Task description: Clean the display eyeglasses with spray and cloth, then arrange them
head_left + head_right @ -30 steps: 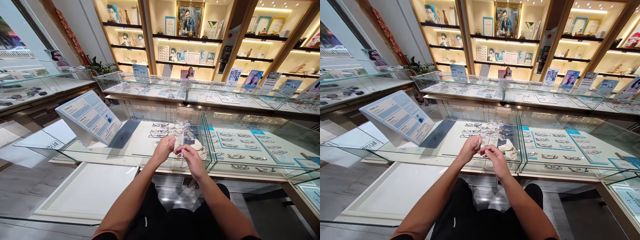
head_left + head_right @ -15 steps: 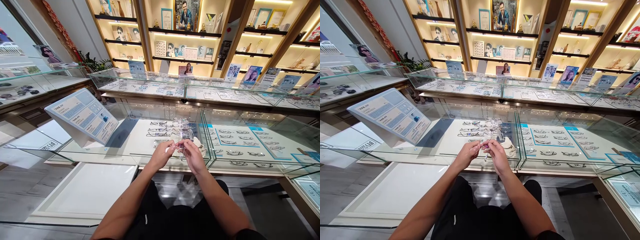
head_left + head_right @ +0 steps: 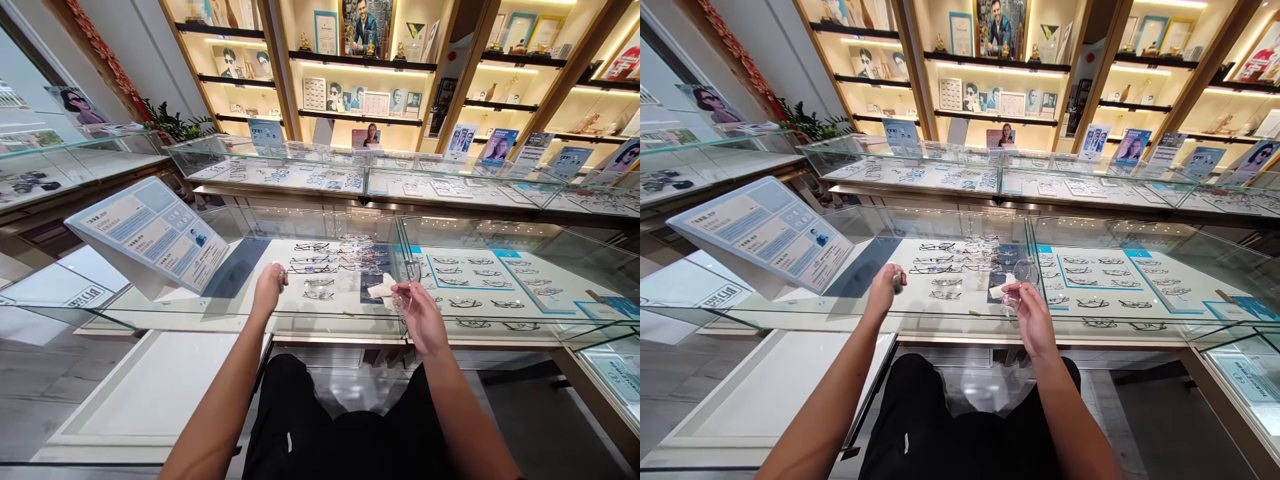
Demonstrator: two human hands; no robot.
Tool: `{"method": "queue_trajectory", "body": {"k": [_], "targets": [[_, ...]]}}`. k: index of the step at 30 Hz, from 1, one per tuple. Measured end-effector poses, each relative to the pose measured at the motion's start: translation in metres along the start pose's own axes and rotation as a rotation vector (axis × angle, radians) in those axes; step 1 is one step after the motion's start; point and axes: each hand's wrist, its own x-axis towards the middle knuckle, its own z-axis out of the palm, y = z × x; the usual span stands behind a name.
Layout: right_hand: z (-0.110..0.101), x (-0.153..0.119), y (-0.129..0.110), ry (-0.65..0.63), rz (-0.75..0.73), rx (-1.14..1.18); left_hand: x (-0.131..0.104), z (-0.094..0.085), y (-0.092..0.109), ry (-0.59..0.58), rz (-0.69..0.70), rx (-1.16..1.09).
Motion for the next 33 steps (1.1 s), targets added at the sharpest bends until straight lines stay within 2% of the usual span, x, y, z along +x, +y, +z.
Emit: {"method": "queue_trajectory", "body": {"k": [2,5,9,13,22,25,27,30,32,33], "targets": [[-0.012,-0.002,-0.003,0.049,-0.020,-0.002,0.008,-0.014,-0.020,0.165,0.003,0.106],[-0.023,-0.003,-0.006,0.098,-0.039,-0.002,0.012,-0.026,-0.044,0.292,-0.036,0.228],[-0.026,-0.001,-0.006,0.127,-0.036,-0.006,0.013,-0.031,-0.063,0.332,-0.010,0.266],[-0.025,-0.001,-0.005,0.122,-0.042,-0.018,0.014,-0.030,-0.070,0.312,0.026,0.305],[-0.025,-0.002,-0.005,0.118,-0.041,-0.035,0.012,-0.028,-0.070,0.325,0.029,0.338],[-0.027,-0.002,-0.007,0.136,-0.060,-0.051,0.009,-0.025,-0.065,0.381,0.035,0.342],[-0.030,-0.002,-0.009,0.140,-0.075,-0.060,0.002,-0.020,-0.056,0.477,0.084,0.375],[-0.037,-0.002,-0.012,0.149,-0.091,-0.067,-0.016,-0.006,-0.035,0.635,0.232,0.469],[-0.041,-0.002,-0.014,0.164,-0.099,-0.059,-0.031,0.012,-0.019,0.648,0.351,0.504],[-0.042,-0.002,-0.014,0.171,-0.101,-0.050,-0.039,0.023,-0.011,0.606,0.396,0.497]]}}
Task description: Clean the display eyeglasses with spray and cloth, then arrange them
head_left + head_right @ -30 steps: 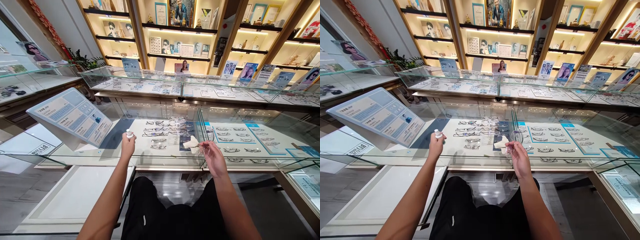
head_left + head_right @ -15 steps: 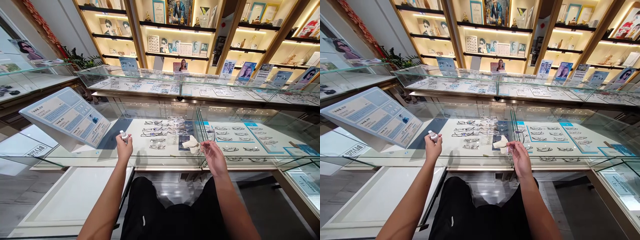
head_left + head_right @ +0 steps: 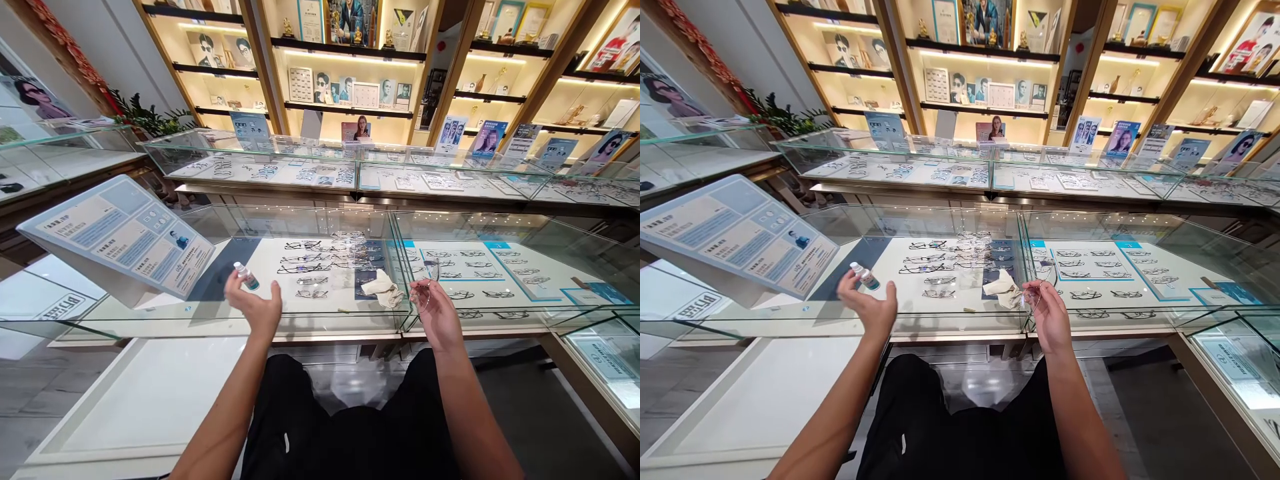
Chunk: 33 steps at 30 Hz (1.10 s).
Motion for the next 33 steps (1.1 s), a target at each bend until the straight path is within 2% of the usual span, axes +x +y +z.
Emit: {"method": "queue_trajectory", "body": {"k": [2,6,7,9,13,16,19,21,24,26,29,33], "targets": [[-0.002,0.001,-0.001,0.010,0.000,0.012,-0.016,0.004,0.031,-0.160,0.044,-0.101],[-0.003,-0.001,-0.002,0.020,-0.013,0.006,-0.057,0.023,0.098,-0.795,0.034,-0.394],[-0.004,-0.002,-0.002,0.022,-0.015,0.006,-0.067,0.029,0.114,-0.893,0.048,-0.429],[-0.006,-0.004,-0.003,0.027,-0.015,0.008,-0.087,0.043,0.141,-0.986,0.101,-0.437],[-0.014,-0.011,-0.006,0.037,-0.006,-0.003,-0.110,0.072,0.172,-1.029,0.175,-0.370],[-0.020,-0.014,-0.007,0.048,0.004,-0.001,-0.115,0.088,0.179,-1.036,0.216,-0.350],[-0.024,-0.016,-0.007,0.044,0.018,0.005,-0.112,0.093,0.180,-1.014,0.218,-0.361],[-0.024,-0.017,-0.005,0.034,0.034,0.000,-0.105,0.091,0.179,-1.018,0.123,-0.404],[-0.020,-0.017,-0.002,0.013,0.057,-0.010,-0.089,0.085,0.176,-1.028,-0.120,-0.539],[-0.014,-0.017,0.001,-0.014,0.075,-0.012,-0.074,0.081,0.173,-1.018,-0.219,-0.615],[0.000,-0.019,0.005,-0.078,0.113,-0.018,-0.051,0.072,0.169,-0.990,-0.261,-0.650],[0.022,-0.025,0.008,-0.211,0.151,-0.046,-0.024,0.052,0.170,-0.938,-0.235,-0.619]]}}
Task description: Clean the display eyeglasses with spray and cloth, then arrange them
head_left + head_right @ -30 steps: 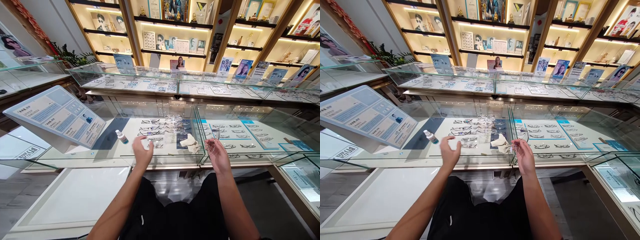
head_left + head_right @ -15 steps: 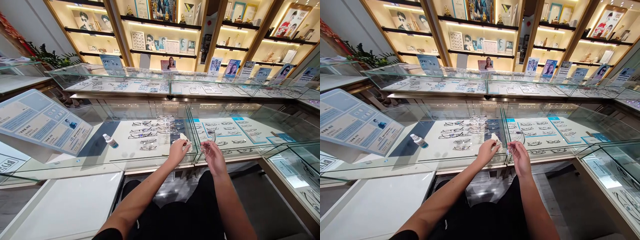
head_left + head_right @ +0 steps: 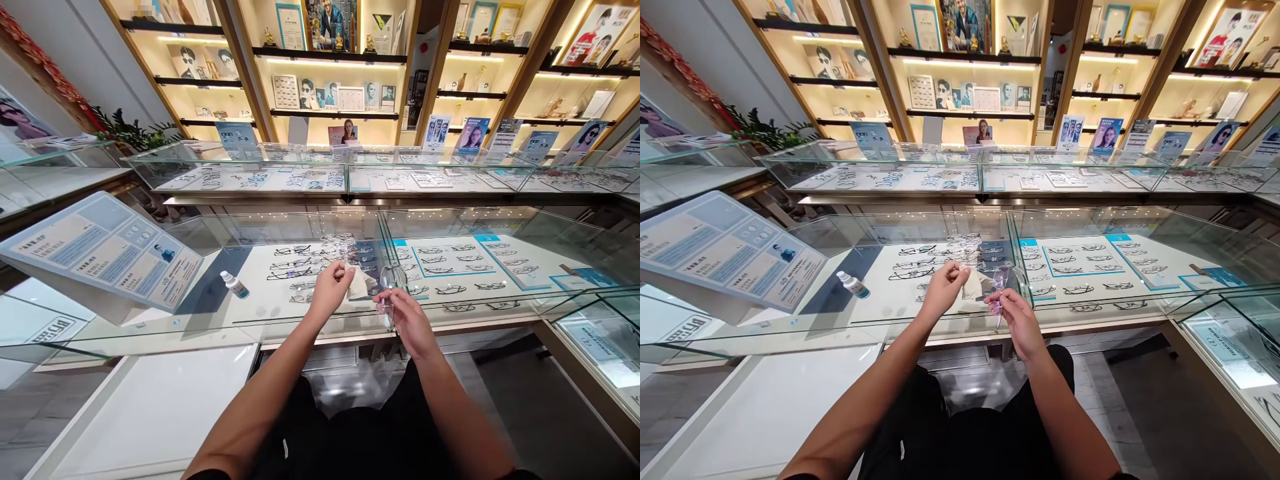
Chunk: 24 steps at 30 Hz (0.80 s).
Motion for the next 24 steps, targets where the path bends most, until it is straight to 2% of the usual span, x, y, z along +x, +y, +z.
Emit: {"method": "queue_trajectory", "body": {"k": [5,10,24], "targets": [[0.023,-0.001,0.002,-0.127,0.012,-0.049,-0.009,-0.019,0.021,0.030,0.029,0.045],[0.037,0.000,0.008,-0.173,0.024,-0.085,-0.021,-0.024,0.030,0.031,0.026,0.012],[0.040,0.012,0.022,-0.097,0.050,-0.092,-0.034,-0.020,0.028,-0.027,0.021,-0.200]]}}
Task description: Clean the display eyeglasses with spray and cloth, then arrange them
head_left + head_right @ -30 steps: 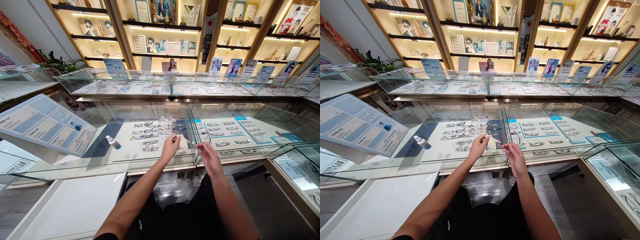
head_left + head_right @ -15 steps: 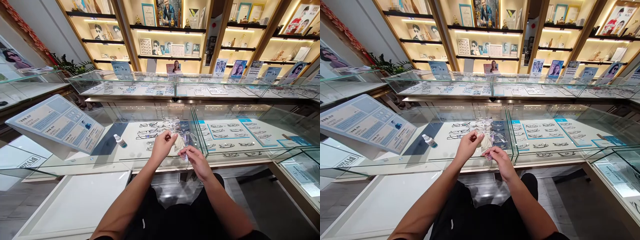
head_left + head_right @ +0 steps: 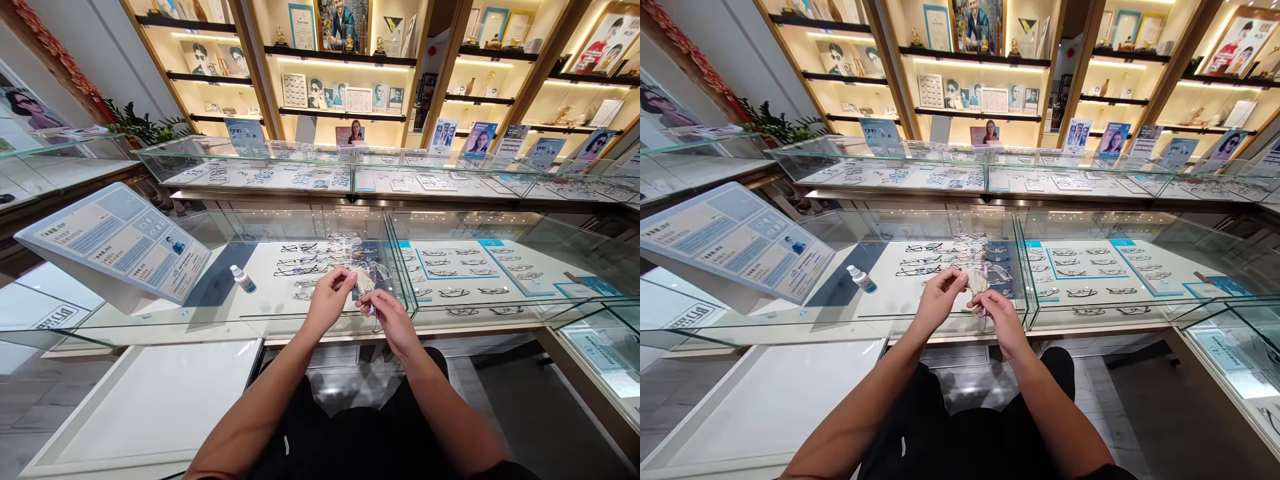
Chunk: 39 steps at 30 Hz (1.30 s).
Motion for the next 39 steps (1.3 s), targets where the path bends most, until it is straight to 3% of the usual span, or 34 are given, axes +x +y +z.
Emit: {"method": "queue_trajectory", "body": {"k": [5,9,14,22,26,32,39], "targets": [[0.001,0.002,0.002,-0.006,0.002,-0.006,0.003,0.001,-0.004,-0.036,0.011,-0.045],[0.003,0.003,0.003,-0.032,0.006,-0.017,0.003,0.004,-0.010,-0.001,-0.004,-0.058],[0.003,0.003,0.002,-0.060,-0.001,-0.027,0.005,0.007,-0.014,-0.031,-0.123,-0.156],[-0.001,0.004,0.003,-0.123,0.037,0.014,0.005,-0.001,-0.008,-0.265,-0.260,-0.206],[-0.002,0.007,0.008,-0.144,0.097,0.108,0.002,0.000,-0.005,-0.385,-0.286,-0.375],[-0.001,0.010,0.014,-0.160,0.119,0.142,0.002,0.006,-0.004,-0.415,-0.362,-0.616],[0.005,0.006,0.015,-0.172,0.095,0.096,-0.002,0.014,-0.007,-0.334,-0.334,-0.574]]}}
